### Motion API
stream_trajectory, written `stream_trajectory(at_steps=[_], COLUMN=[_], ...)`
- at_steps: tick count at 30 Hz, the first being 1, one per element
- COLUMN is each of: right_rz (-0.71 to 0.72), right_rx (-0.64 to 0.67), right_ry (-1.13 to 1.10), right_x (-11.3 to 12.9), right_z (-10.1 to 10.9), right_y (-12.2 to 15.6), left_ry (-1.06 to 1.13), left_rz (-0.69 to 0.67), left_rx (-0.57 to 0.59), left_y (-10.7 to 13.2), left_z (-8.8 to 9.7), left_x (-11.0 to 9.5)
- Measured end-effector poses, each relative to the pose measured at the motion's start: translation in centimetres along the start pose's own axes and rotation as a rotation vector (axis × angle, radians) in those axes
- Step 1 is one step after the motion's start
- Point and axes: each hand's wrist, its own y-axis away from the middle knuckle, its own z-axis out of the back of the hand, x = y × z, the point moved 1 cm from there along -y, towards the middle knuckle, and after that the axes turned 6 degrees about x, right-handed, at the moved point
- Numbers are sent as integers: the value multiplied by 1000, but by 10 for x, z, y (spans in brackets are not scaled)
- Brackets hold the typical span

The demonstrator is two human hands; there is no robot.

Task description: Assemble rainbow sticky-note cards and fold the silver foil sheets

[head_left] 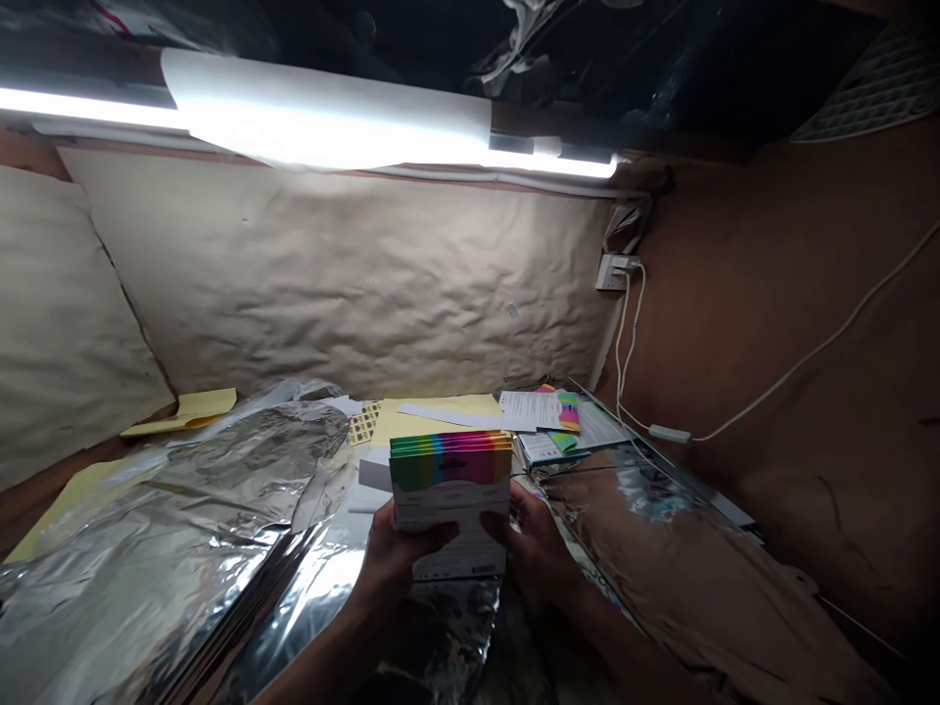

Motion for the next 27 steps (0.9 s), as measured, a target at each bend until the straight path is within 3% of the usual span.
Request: stream_trajectory(at_steps=[3, 8, 16, 27], right_rz=[11, -61, -92, -156], right_rx=[47, -42, 26, -27], right_ry=[21, 148, -111, -130], right_x=[2, -3, -11, -16], right_z=[3, -1, -3, -2], right_y=[0, 2, -1, -1], left_ry=[-32, -39, 16, 90], left_rz=[-18, -61, -54, -74], left_rx=[72, 51, 119, 112], left_y=[-1, 3, 3, 4], left_z=[3, -4, -6, -14], left_x=[0, -2, -3, -5])
